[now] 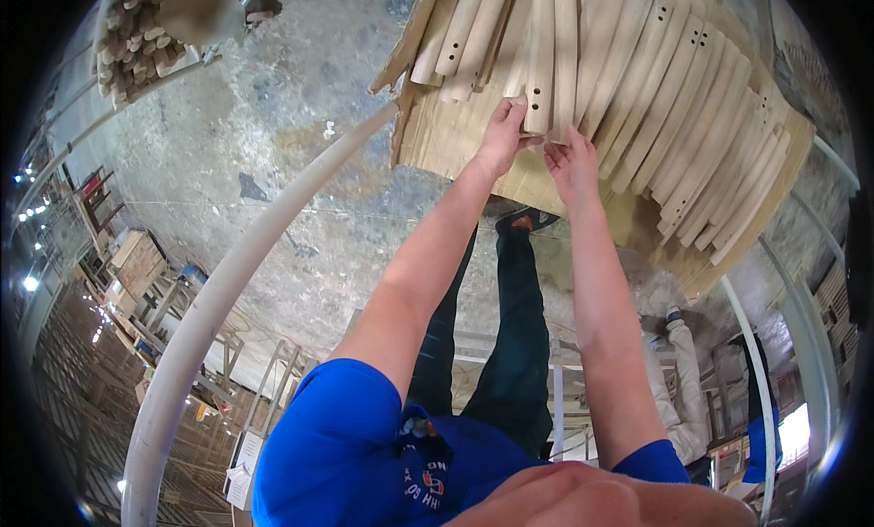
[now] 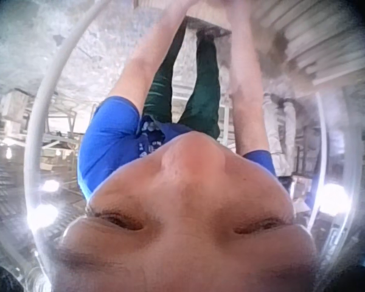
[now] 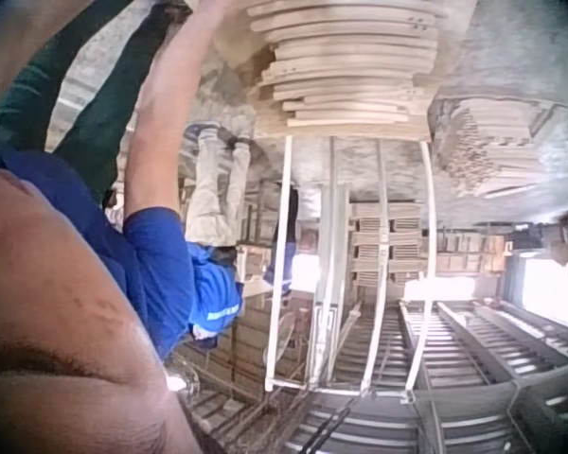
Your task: The person walks through a workshop and repeatedly picks up wooden dowel-like pieces from a stack, then places them onto a workbench. The person handles the pieces one at a time and in small groups, moving them between the stack and the bench.
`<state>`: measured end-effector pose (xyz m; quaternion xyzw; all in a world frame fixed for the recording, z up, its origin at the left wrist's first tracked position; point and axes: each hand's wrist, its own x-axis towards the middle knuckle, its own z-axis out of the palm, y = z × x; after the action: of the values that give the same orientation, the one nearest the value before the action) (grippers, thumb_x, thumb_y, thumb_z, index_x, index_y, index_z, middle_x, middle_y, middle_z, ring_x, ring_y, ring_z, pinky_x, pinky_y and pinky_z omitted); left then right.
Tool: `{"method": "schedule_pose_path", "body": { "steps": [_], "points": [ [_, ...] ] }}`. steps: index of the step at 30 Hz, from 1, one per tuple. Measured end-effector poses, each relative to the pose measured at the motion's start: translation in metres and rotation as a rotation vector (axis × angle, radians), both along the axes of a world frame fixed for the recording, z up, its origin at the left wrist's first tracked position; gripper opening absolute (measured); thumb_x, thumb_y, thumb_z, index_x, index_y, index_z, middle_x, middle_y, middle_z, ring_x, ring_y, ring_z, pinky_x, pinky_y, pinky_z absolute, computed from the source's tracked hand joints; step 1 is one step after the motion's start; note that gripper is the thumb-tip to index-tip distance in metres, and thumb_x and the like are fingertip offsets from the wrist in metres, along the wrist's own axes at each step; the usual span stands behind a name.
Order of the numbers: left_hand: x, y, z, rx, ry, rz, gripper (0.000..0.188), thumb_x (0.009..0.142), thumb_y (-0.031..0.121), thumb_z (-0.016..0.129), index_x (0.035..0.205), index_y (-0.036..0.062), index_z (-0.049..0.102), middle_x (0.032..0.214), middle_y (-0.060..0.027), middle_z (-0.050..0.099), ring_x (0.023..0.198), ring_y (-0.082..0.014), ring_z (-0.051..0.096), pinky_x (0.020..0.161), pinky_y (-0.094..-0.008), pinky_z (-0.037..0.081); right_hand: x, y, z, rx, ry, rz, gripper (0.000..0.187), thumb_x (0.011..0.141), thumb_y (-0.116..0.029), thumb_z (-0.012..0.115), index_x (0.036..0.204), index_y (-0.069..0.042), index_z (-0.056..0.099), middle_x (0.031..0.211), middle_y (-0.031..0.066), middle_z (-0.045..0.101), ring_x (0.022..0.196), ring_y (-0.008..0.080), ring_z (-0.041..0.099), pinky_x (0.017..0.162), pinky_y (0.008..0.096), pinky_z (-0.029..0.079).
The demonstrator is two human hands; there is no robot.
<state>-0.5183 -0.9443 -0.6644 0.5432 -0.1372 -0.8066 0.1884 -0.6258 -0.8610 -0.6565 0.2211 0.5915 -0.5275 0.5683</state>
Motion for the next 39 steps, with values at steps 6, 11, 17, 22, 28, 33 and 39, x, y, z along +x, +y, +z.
{"method": "schedule_pose_path", "body": {
  "steps": [6, 11, 17, 22, 28, 33, 39],
  "points": [
    [-0.022, -0.002, 0.024, 0.167, 0.252, -0.127, 0.042, 0.09, 0.041, 0.048, 0.117, 0.0086, 0.047, 0.102, -0.0069, 0.058, 0.09, -0.0195, 0.058, 0.073, -0.034, 0.05, -0.014, 0.01, 0.003, 0.03, -0.152, 0.023, 0.032, 0.085, -0.044, 0.055, 0.099, -0.015, 0.05, 0.083, 0.0008, 0.055, 0.073, 0.0126, 0.053, 0.065, 0.0288, 0.044],
    [-0.03, -0.007, 0.036, 0.271, 0.444, 0.049, 0.045, 0.092, 0.042, 0.043, 0.119, 0.0057, 0.045, 0.101, -0.0084, 0.059, 0.086, -0.0207, 0.06, 0.068, -0.0336, 0.053, -0.027, -0.02, 0.03, 0.109, -0.08, 0.107, 0.037, 0.086, -0.048, 0.051, 0.094, -0.012, 0.054, 0.078, -0.0013, 0.053, 0.066, 0.0097, 0.048, 0.061, 0.0275, 0.041],
    [-0.032, 0.026, 0.059, -0.152, -0.133, -0.123, 0.038, 0.086, 0.028, 0.06, 0.109, 0.0041, 0.041, 0.094, -0.0079, 0.056, 0.08, -0.0153, 0.057, 0.065, -0.0294, 0.048, -0.066, 0.001, 0.045, -0.195, 0.181, -0.085, 0.03, 0.09, -0.037, 0.049, 0.091, -0.008, 0.053, 0.066, -0.0002, 0.047, 0.053, 0.0084, 0.039, 0.06, 0.0285, 0.041],
    [-0.004, 0.089, 0.064, -0.775, -0.303, -0.18, 0.047, 0.083, 0.026, 0.061, 0.115, -0.0006, 0.038, 0.104, -0.0137, 0.049, 0.096, -0.0239, 0.051, 0.081, -0.0348, 0.043, -0.048, 0.061, 0.067, -0.345, 0.108, -0.26, 0.029, 0.09, -0.035, 0.049, 0.092, -0.006, 0.054, 0.065, 0.0004, 0.046, 0.054, 0.0089, 0.037, 0.066, 0.0283, 0.041],
    [-0.031, 0.072, 0.049, -1.036, -0.428, -0.582, 0.043, 0.082, 0.024, 0.06, 0.115, 0.0008, 0.044, 0.107, -0.0174, 0.049, 0.103, -0.0347, 0.047, 0.088, -0.0409, 0.04, -0.07, 0.139, 0.042, -0.264, 0.153, -0.355, 0.029, 0.09, -0.033, 0.051, 0.106, -0.01, 0.051, 0.085, 0.0041, 0.055, 0.068, 0.0119, 0.047, 0.074, 0.0302, 0.043],
    [-0.031, 0.027, -0.021, -0.987, -0.742, -0.349, 0.033, 0.086, 0.027, 0.051, 0.108, 0.002, 0.053, 0.107, -0.0194, 0.051, 0.107, -0.0363, 0.044, 0.092, -0.0444, 0.035, -0.078, 0.146, 0.029, 0.215, 0.243, -0.336, 0.043, 0.088, -0.032, 0.055, 0.124, -0.015, 0.041, 0.116, 0.0105, 0.049, 0.088, 0.0207, 0.051, 0.076, 0.0322, 0.044],
    [-0.024, -0.022, -0.091, -0.49, -0.733, -0.468, 0.051, 0.088, 0.041, 0.043, 0.111, -0.0034, 0.052, 0.118, -0.0232, 0.05, 0.113, -0.0381, 0.043, 0.095, -0.0436, 0.034, -0.056, 0.189, 0.031, 0.204, 0.092, -0.167, 0.046, 0.087, -0.031, 0.055, 0.127, -0.012, 0.039, 0.117, 0.0109, 0.048, 0.088, 0.0211, 0.052, 0.072, 0.0324, 0.045]
  ]
}}
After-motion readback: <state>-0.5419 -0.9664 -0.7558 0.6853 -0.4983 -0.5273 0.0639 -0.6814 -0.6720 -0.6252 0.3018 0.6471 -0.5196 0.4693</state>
